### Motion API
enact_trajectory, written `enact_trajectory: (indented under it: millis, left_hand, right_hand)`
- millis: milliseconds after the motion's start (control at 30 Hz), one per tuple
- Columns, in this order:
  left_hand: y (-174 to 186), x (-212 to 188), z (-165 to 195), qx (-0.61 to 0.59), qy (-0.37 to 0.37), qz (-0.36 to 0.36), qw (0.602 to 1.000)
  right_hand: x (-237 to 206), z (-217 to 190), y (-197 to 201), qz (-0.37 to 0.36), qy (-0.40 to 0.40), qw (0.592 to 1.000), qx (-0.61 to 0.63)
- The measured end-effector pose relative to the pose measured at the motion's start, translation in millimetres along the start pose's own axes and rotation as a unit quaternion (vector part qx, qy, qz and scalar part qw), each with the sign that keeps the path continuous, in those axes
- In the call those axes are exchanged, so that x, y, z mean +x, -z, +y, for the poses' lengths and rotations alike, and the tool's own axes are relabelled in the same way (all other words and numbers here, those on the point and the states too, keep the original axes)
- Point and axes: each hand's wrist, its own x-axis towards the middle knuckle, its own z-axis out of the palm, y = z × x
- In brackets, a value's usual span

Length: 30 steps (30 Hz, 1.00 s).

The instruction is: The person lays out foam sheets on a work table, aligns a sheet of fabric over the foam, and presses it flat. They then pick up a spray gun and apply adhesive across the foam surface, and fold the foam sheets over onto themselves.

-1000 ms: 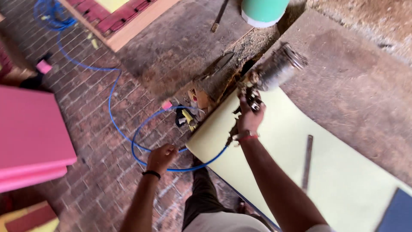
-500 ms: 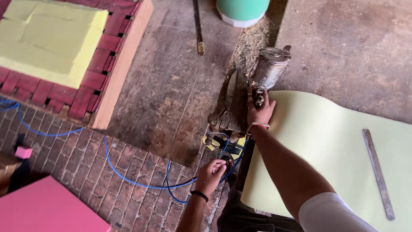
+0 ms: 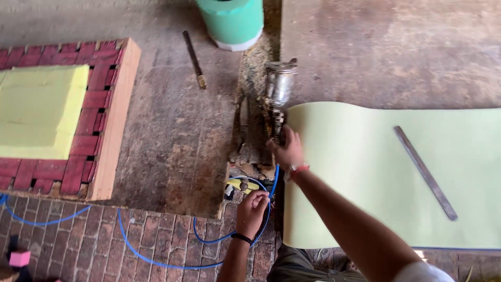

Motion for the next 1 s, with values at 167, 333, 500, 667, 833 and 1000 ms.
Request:
enact_trajectory:
  millis: [167, 333, 500, 667, 833, 1000]
  left_hand:
    - [-38.8, 4.7, 33.9, 0.085, -0.086, 0.066, 0.99]
    - [-117.0, -0.9, 82.6, 0.117, -0.159, 0.023, 0.98]
    - [-241.1, -50.8, 101.5, 0.102, -0.138, -0.11, 0.979]
    - [-358.9, -100.9, 108.4, 0.144, -0.149, -0.252, 0.945]
    - [-440.8, -115.6, 114.9, 0.215, -0.133, -0.347, 0.903]
    - [-526.0, -104.1, 115.5, 0.279, -0.128, -0.383, 0.871]
  right_hand:
    - [-95.2, 42.3, 116.2, -0.081, -0.062, 0.989, 0.106]
    - [-180.3, 155.7, 263.3, 0.049, -0.172, 0.98, 0.083]
    - [-280.7, 269.7, 390.1, 0.191, -0.27, 0.926, 0.181]
    - [-358.9, 330.9, 458.3, 0.226, -0.307, 0.904, 0.195]
    - [-359.8, 365.3, 506.9, 0.232, -0.323, 0.899, 0.182]
    - [-331.3, 393.2, 555.7, 0.224, -0.333, 0.891, 0.213]
